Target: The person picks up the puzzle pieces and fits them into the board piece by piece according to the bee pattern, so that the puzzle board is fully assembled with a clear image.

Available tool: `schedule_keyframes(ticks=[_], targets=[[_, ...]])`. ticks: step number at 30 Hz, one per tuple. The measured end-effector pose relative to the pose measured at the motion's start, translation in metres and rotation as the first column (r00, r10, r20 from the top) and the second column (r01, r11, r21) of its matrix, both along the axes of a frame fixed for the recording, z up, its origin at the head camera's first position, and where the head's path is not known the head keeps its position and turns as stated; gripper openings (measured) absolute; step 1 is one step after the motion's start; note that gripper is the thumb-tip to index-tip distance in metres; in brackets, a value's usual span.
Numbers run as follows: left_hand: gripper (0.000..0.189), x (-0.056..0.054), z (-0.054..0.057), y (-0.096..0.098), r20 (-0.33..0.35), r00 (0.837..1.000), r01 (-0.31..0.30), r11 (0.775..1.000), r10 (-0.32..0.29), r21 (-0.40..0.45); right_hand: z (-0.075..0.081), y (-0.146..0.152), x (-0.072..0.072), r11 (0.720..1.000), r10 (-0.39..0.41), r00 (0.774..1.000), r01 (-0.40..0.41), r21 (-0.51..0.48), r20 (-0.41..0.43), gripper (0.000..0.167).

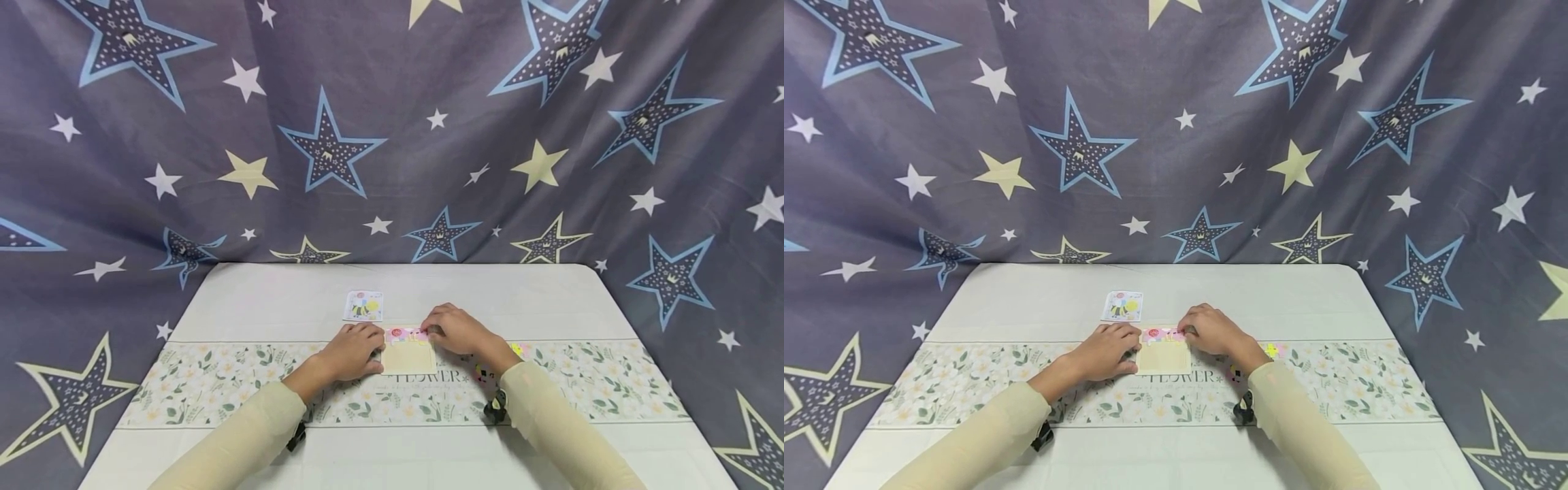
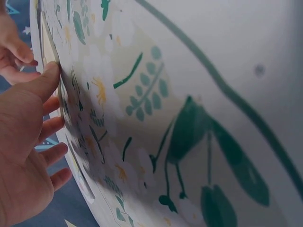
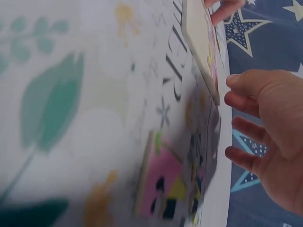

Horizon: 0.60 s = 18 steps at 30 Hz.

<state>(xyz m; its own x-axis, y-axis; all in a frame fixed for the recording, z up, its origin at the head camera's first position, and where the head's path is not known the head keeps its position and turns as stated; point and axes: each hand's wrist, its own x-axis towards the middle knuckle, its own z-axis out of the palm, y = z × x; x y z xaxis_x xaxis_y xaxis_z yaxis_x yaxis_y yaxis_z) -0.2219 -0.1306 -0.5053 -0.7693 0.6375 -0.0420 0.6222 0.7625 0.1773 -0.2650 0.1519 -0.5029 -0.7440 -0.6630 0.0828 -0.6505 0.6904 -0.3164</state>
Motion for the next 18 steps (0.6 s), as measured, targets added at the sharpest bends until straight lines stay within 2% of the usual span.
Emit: schedule_keyframes(ticks=[10,18], targets=[[0.038,-0.002,-0.003,-0.001,0.002,1.000,-0.001,1.000,0.001,0.003,0.002,0.031,0.006,0.999,-0.038,0.999,0.039,0.030,-0.035,0.022],[0.039,-0.002,-0.004,-0.001,0.013,1.000,-0.002,1.000,0.002,0.002,0.003,0.056,0.014,0.997,-0.061,0.998,0.061,0.042,-0.010,0.023]])
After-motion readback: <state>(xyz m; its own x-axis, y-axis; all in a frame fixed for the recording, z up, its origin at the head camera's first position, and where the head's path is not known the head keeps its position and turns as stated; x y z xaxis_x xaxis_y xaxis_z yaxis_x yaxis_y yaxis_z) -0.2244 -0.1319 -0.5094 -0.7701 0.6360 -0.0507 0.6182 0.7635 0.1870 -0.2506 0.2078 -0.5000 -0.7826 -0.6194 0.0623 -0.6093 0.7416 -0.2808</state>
